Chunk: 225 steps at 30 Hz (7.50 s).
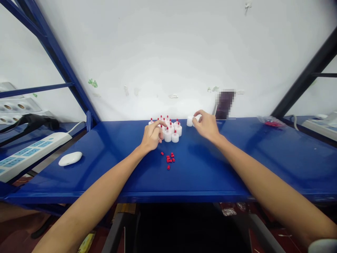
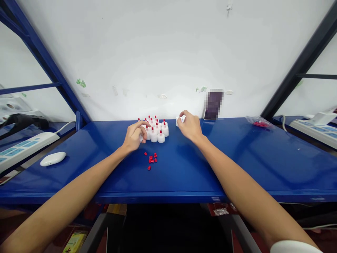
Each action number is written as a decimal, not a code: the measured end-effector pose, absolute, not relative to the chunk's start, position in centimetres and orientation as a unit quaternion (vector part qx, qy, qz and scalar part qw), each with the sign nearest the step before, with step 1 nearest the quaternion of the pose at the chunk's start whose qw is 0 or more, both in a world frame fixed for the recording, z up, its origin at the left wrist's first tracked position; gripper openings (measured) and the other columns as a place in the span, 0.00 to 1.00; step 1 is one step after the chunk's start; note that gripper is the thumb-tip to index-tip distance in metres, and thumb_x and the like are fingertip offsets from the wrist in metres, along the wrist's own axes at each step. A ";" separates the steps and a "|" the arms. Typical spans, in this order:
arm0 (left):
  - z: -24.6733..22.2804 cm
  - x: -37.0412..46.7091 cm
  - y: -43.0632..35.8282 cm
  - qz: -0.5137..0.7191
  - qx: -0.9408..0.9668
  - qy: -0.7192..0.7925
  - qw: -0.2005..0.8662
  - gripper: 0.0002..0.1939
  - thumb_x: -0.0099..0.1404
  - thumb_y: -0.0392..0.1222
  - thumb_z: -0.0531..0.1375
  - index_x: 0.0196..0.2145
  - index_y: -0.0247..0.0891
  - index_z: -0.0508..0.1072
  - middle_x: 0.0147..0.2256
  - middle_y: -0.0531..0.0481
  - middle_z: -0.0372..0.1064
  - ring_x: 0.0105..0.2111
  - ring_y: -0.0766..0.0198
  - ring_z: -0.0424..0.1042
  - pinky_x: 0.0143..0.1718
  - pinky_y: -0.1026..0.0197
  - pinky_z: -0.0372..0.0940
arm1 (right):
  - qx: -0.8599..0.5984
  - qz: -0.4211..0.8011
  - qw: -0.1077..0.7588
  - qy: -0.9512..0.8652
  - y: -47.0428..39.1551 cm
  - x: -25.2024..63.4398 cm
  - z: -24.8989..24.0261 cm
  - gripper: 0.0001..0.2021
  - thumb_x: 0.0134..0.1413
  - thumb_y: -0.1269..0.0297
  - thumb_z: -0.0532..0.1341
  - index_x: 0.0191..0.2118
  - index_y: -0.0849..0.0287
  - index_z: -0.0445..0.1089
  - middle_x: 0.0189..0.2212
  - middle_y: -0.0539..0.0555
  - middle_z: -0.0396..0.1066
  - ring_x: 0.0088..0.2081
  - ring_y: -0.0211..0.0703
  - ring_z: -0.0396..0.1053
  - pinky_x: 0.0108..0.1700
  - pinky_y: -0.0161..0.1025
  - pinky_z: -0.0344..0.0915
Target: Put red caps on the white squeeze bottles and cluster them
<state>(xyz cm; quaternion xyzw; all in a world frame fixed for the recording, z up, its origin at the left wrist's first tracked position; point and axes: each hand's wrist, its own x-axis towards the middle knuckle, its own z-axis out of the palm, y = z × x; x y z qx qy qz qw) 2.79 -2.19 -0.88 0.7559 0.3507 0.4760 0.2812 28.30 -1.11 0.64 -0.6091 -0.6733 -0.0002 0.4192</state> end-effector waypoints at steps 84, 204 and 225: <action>-0.9 3.3 -1.5 0.496 0.651 0.269 0.507 0.21 0.63 0.55 0.50 0.34 0.33 0.72 0.15 0.53 0.61 0.13 0.67 0.60 0.17 0.63 0.55 | -0.294 -0.008 0.514 -0.806 -7.3 20.9 0.0 0.07 0.58 0.63 0.62 0.42 0.52 0.76 0.42 0.55 0.76 0.45 0.48 0.72 0.50 0.51 0.69; -0.9 3.5 -2.8 0.421 0.786 0.333 0.307 0.23 0.70 0.48 0.45 0.22 0.36 0.66 0.17 0.54 0.63 0.17 0.69 0.63 0.22 0.64 0.59 | -0.355 0.381 0.549 -0.654 -6.6 20.4 0.8 0.18 0.52 0.48 0.66 0.36 0.60 0.71 0.12 0.42 0.61 0.15 0.32 0.55 0.21 0.33 0.52; -0.5 3.8 -2.7 0.424 0.731 0.287 0.452 0.30 0.64 0.63 0.55 0.16 0.35 0.66 0.14 0.50 0.62 0.16 0.70 0.59 0.19 0.63 0.53 | -0.277 0.364 0.545 -0.702 -7.1 19.2 -0.5 0.11 0.61 0.54 0.61 0.42 0.57 0.66 0.25 0.46 0.67 0.28 0.38 0.68 0.35 0.38 0.65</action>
